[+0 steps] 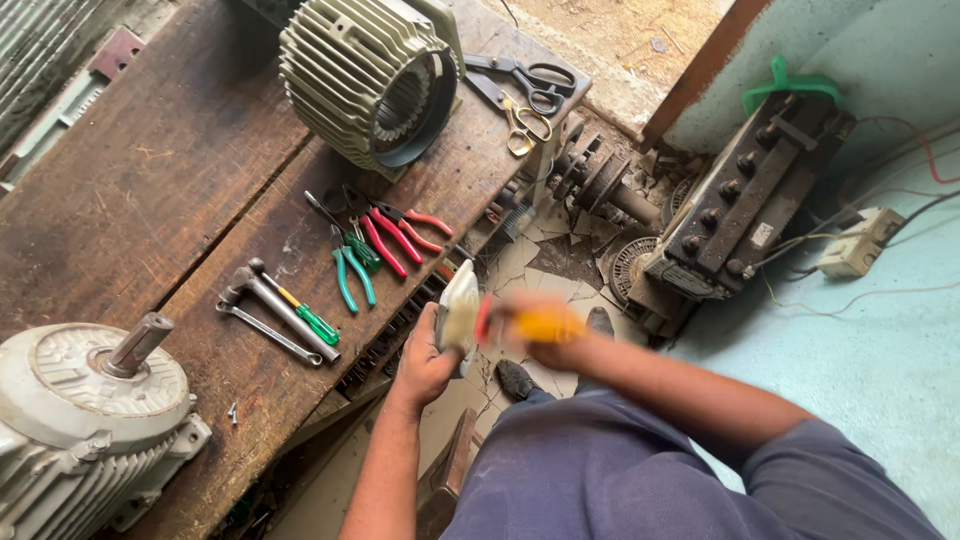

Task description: The person brushes dust off a white electric motor terminal box cover with a paintbrush, then places the cover onto the motor housing and tightens its screws using a green-handled screwdriver, repositioning the motor on the workbench as they work.

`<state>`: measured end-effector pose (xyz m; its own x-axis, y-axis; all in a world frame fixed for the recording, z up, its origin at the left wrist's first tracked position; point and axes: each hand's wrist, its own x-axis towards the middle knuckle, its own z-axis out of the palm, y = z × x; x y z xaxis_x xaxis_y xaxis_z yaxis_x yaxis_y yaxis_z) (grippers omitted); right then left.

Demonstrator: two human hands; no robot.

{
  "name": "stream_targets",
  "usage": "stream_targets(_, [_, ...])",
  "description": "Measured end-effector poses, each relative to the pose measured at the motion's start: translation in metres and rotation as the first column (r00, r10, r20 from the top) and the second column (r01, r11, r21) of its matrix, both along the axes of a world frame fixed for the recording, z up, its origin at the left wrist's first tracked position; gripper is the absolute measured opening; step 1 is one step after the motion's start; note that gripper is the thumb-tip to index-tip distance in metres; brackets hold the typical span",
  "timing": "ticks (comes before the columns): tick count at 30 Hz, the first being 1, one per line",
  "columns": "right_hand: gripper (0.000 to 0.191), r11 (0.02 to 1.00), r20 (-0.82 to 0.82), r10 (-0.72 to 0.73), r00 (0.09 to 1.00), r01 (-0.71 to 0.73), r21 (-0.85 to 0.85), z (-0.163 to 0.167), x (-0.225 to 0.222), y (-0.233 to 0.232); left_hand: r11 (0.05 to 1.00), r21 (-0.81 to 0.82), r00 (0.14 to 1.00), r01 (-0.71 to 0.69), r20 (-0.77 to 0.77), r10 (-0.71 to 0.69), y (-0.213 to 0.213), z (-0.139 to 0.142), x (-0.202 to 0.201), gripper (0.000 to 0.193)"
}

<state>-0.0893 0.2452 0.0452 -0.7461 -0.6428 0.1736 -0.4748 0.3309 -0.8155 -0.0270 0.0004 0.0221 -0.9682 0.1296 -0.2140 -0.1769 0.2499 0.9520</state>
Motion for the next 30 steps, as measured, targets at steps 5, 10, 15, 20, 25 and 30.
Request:
stream_targets(5, [0.013,0.992,0.019,-0.026,0.999,0.028,-0.127,0.026,-0.002,0.000,0.997,0.067,0.998,-0.026,0.054,0.023,0.004,0.015,-0.005,0.044])
stream_targets(10, [0.012,0.972,0.100,-0.134,0.986,0.150,-0.180,0.051,0.003,-0.004,1.000,-0.023,0.997,0.000,0.076,0.001,0.005,0.019,-0.003,0.042])
stream_targets(15, [0.027,0.919,-0.004,-0.214,0.977,0.200,-0.340,0.044,-0.018,0.003,0.993,-0.112,0.997,-0.027,0.074,0.035,0.006,0.008,0.005,0.049])
stream_targets(20, [0.018,0.906,0.086,-0.285,0.955,0.297,-0.301,0.027,-0.023,0.040,0.993,-0.048,0.994,-0.104,0.037,0.106,-0.002,-0.010,0.017,0.061])
stream_targets(25, [0.019,0.879,0.353,-0.234,0.906,0.352,-0.323,0.016,0.004,0.035,0.933,-0.224,0.951,-0.280,0.064,0.301,-0.001,-0.029,0.025,0.062])
stream_targets(30, [0.015,0.809,0.617,-0.110,0.779,0.431,-0.400,0.000,0.023,-0.006,0.887,-0.037,0.887,-0.461,0.005,0.461,0.019,-0.043,0.036,0.052])
